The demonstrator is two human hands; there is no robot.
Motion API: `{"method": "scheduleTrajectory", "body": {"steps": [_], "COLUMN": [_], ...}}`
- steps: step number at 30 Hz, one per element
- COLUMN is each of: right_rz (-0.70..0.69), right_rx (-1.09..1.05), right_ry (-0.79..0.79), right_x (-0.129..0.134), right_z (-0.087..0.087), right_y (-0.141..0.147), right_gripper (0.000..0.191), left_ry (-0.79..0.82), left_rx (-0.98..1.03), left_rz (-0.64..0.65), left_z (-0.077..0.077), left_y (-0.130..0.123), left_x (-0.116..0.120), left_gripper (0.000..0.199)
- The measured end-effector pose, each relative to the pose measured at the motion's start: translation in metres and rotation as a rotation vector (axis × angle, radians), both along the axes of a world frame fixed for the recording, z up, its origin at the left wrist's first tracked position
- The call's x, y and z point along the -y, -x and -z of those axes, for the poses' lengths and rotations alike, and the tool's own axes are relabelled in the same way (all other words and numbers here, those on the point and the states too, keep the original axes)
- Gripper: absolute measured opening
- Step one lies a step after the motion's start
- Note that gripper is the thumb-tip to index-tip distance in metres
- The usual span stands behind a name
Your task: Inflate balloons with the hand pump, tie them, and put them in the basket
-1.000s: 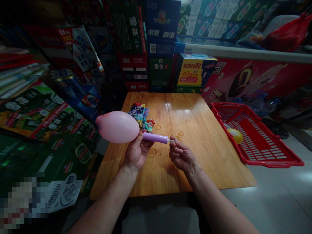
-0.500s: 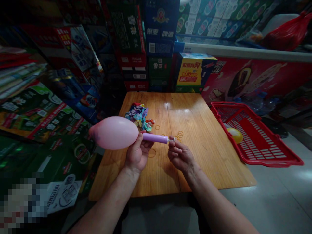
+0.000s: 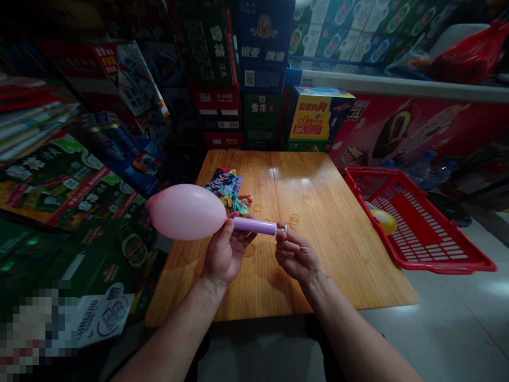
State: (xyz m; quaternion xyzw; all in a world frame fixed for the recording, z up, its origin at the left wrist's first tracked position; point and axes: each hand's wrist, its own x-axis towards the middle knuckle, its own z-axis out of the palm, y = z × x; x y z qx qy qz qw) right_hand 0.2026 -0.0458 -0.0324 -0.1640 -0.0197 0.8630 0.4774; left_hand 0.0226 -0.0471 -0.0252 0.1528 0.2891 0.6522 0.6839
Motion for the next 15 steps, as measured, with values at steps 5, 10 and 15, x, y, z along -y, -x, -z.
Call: {"method": "scheduleTrajectory", "body": {"steps": [5,10,15], "right_rz": [0.023,0.067,0.047], "right_rx": [0.011,0.000,0.019], "right_ry": [-0.027,-0.017,0.000], "right_x": [-0.005,-0.007,0.000], "right_z": [-0.003,0.001,0.006], "right_y": [-0.019,-0.016,0.004], "right_gripper": [0.013,0.014,0.013], "left_ry": [-0.017,-0.007,0.044], "left_rx": [-0.037,-0.068,-0.040], "left_rz": [-0.071,-0.119,-0.031], "left_z": [-0.008,-0.006,-0.001], "left_y": [0.027,0.024,0.002], "left_x": [-0.016,-0.012,0.000], "left_gripper": [0.028,0.028,0.028]}}
